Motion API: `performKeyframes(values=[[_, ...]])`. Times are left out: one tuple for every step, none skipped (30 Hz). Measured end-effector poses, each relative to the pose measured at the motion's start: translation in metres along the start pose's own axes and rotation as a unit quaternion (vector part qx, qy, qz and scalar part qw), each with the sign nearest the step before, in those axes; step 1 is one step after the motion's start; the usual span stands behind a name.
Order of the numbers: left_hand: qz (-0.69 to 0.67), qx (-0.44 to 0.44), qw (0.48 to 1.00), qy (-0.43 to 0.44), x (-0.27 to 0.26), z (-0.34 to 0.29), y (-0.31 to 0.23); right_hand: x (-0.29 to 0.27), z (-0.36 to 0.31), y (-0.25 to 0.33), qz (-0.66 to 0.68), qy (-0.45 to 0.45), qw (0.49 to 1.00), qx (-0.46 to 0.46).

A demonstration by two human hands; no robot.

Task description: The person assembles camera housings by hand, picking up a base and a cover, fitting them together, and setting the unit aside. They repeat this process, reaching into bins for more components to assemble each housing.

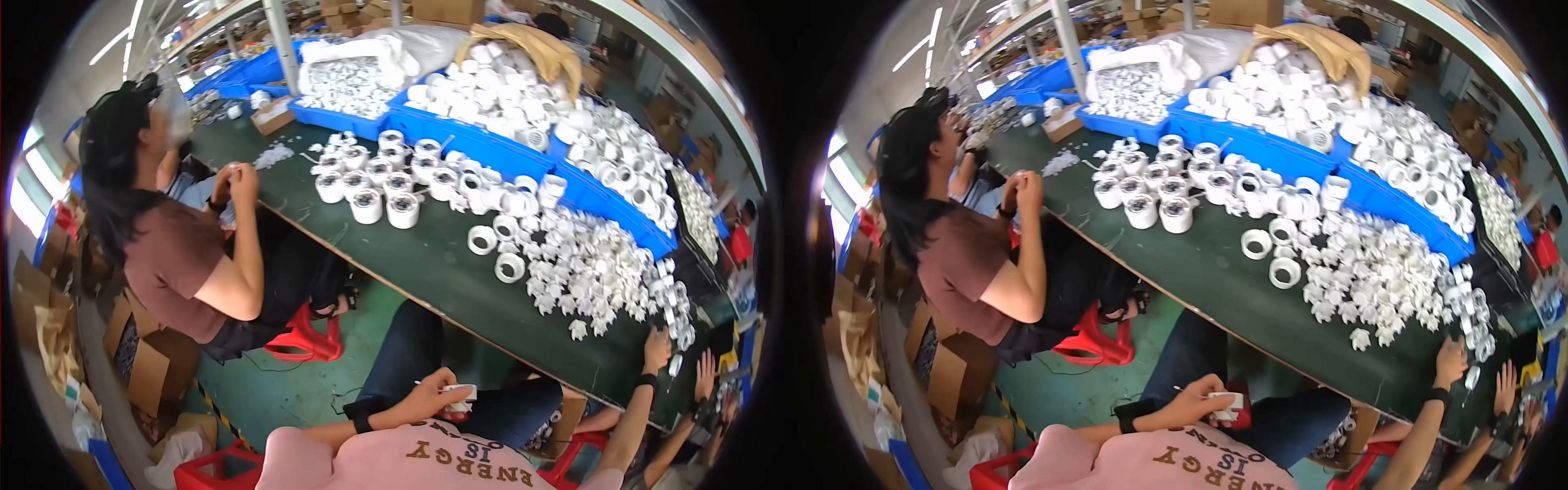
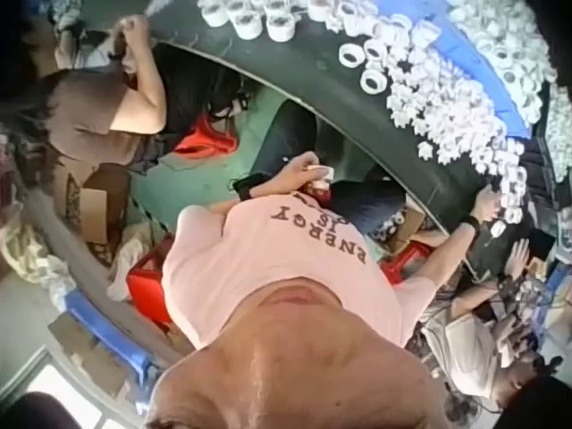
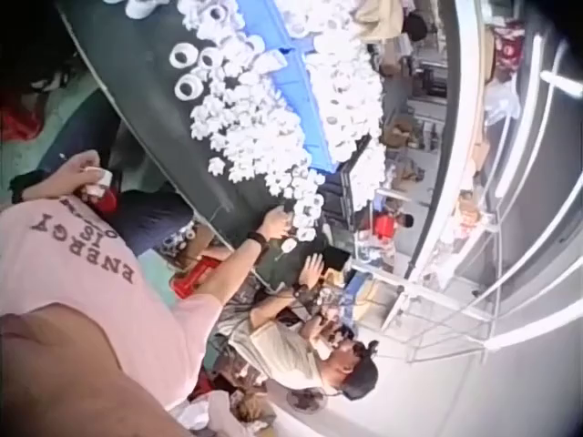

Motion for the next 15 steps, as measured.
performKeyframes(values=[[-0.001,-0.009,1.0,0.0,0.016,0.01,0.007,0.004,0.013,-0.02,0.006,-0.026,1.0,0.015],[-0.032,-0.01,0.999,0.018,0.032,0.018,0.013,0.005,0.02,-0.023,0.006,-0.049,0.999,-0.022],[-0.02,-0.032,0.999,-0.004,-0.035,-0.024,0.004,0.036,-0.075,0.033,0.037,-0.018,0.998,-0.051],[-0.064,-0.02,0.998,0.011,-0.02,-0.016,0.011,0.025,-0.068,0.037,0.056,-0.029,0.995,-0.074],[-0.106,-0.009,0.994,0.029,-0.005,-0.008,0.015,0.014,-0.059,0.041,0.057,-0.036,0.995,-0.08],[-0.108,-0.001,0.992,0.061,0.007,-0.006,0.008,0.003,-0.062,0.046,0.104,-0.065,0.987,-0.104],[-0.108,-0.001,0.992,0.061,0.011,-0.002,0.008,-0.008,-0.066,0.049,0.151,-0.093,0.976,-0.128],[-0.001,0.024,0.998,0.058,0.014,0.002,0.006,-0.016,-0.071,0.049,0.167,-0.107,0.97,-0.139],[0.108,0.047,0.992,0.054,0.015,0.003,0.002,-0.018,-0.079,0.046,0.166,-0.105,0.971,-0.137],[0.166,0.122,0.977,0.057,0.014,0.004,-0.009,-0.026,-0.09,0.047,0.199,-0.133,0.953,-0.183],[0.166,0.12,0.977,0.056,0.014,0.004,-0.009,-0.036,-0.102,0.05,0.232,-0.16,0.932,-0.23],[0.154,0.15,0.975,0.052,0.016,0.005,-0.015,-0.051,-0.118,0.056,0.191,-0.118,0.95,-0.216],[0.141,0.177,0.973,0.053,0.018,0.003,-0.022,-0.06,-0.129,0.051,0.189,-0.116,0.951,-0.214],[0.141,0.175,0.973,0.052,0.019,0.001,-0.028,-0.062,-0.138,0.045,0.193,-0.096,0.953,-0.214],[0.108,0.082,0.988,0.079,0.022,0.004,-0.022,-0.068,-0.148,0.043,0.198,-0.076,0.953,-0.215]])
Point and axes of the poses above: each hand's wrist, its own z-axis towards the middle knuckle, its own x-axis out of the palm, y = z × x, the point moved 9 cm from there along z, towards the middle knuckle, and after that the axes turned 2 degrees about -z, right-handed, at the moved point
